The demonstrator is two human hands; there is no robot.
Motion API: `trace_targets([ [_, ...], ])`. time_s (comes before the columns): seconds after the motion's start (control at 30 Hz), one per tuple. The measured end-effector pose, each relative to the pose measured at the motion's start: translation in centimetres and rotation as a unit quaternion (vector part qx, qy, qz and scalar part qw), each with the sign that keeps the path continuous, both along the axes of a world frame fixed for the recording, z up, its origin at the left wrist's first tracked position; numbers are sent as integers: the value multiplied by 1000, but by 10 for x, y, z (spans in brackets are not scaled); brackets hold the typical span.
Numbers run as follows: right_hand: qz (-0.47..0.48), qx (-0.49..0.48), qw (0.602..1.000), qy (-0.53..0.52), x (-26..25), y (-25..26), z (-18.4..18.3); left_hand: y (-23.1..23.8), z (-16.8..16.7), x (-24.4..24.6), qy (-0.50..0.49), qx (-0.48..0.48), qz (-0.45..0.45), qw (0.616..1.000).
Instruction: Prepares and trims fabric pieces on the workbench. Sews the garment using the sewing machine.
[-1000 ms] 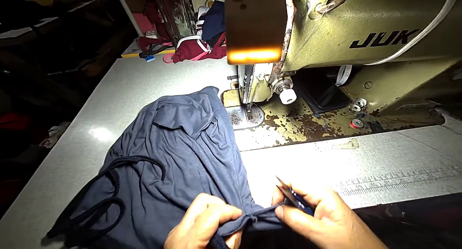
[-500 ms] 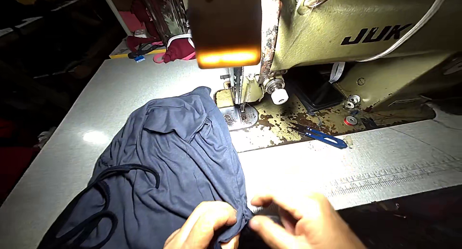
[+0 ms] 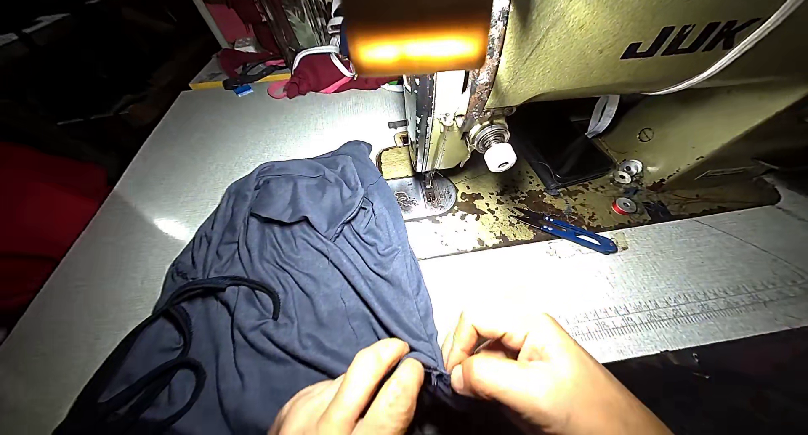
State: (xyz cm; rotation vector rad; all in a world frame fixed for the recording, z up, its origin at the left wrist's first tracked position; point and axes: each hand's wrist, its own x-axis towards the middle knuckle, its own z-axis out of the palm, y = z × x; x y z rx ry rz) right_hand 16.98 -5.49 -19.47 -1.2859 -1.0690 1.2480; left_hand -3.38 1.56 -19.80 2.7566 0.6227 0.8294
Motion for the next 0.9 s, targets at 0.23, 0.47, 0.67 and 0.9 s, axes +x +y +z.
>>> trace_targets([
  [0.23, 7, -7, 999, 43, -1, 3, -5, -5, -7, 1, -46, -32, -2, 998],
  [0.47, 20, 16, 999, 32, -4, 4, -4, -4, -6, 0, -43, -8, 22, 999],
  [0.67, 15, 20, 999, 20, -3, 4, -6, -6, -6, -2, -62, -37, -2, 997],
  [0.9, 22, 25, 999, 31, -6, 6, -9, -5, -7, -1, -59, -7, 1, 998],
])
